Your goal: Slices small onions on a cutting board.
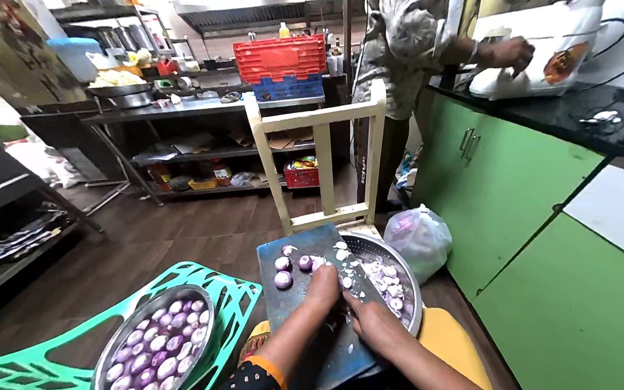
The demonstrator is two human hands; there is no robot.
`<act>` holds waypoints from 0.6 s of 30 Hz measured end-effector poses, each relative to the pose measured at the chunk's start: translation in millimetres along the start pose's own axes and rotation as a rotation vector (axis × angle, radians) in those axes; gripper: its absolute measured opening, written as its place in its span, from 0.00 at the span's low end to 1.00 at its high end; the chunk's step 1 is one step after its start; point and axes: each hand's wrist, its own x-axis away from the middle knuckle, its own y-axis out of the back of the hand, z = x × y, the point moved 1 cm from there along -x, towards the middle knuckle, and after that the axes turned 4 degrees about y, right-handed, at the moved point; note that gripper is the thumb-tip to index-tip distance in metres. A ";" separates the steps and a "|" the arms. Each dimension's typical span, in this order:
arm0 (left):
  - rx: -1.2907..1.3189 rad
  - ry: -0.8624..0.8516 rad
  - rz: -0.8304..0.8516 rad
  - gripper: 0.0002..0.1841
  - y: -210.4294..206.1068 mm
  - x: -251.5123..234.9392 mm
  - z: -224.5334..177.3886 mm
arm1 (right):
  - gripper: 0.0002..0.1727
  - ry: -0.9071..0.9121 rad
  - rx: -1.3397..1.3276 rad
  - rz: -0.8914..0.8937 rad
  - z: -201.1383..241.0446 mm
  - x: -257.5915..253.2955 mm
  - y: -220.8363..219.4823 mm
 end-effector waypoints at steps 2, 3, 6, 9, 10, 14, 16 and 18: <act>0.011 -0.003 -0.016 0.10 -2.3 1.6 -0.9 | 0.35 -0.004 0.007 -0.015 -6.3 -10.9 -9.9; 0.022 0.000 -0.021 0.10 -1.4 0.8 -0.4 | 0.35 -0.009 0.011 -0.017 -8.2 -10.3 -11.5; 0.029 0.004 -0.026 0.11 -1.7 -2.0 4.4 | 0.37 -0.024 0.020 0.016 -10.7 10.2 -11.0; 0.018 0.026 -0.018 0.10 0.0 -1.2 1.1 | 0.36 -0.001 0.002 0.001 -1.9 10.0 1.5; 0.011 0.026 -0.014 0.10 -1.4 0.4 -0.4 | 0.35 0.002 -0.004 -0.007 -1.0 2.4 0.1; 0.015 0.004 -0.030 0.12 -5.5 -0.6 2.3 | 0.35 -0.014 0.037 -0.029 -12.6 -10.2 -15.3; 0.042 0.010 -0.037 0.13 -2.8 1.6 5.2 | 0.36 -0.023 0.035 0.015 -10.7 8.5 -10.9; 0.056 0.028 -0.028 0.12 -2.0 1.0 4.8 | 0.36 -0.009 0.023 0.021 -6.0 16.4 -0.7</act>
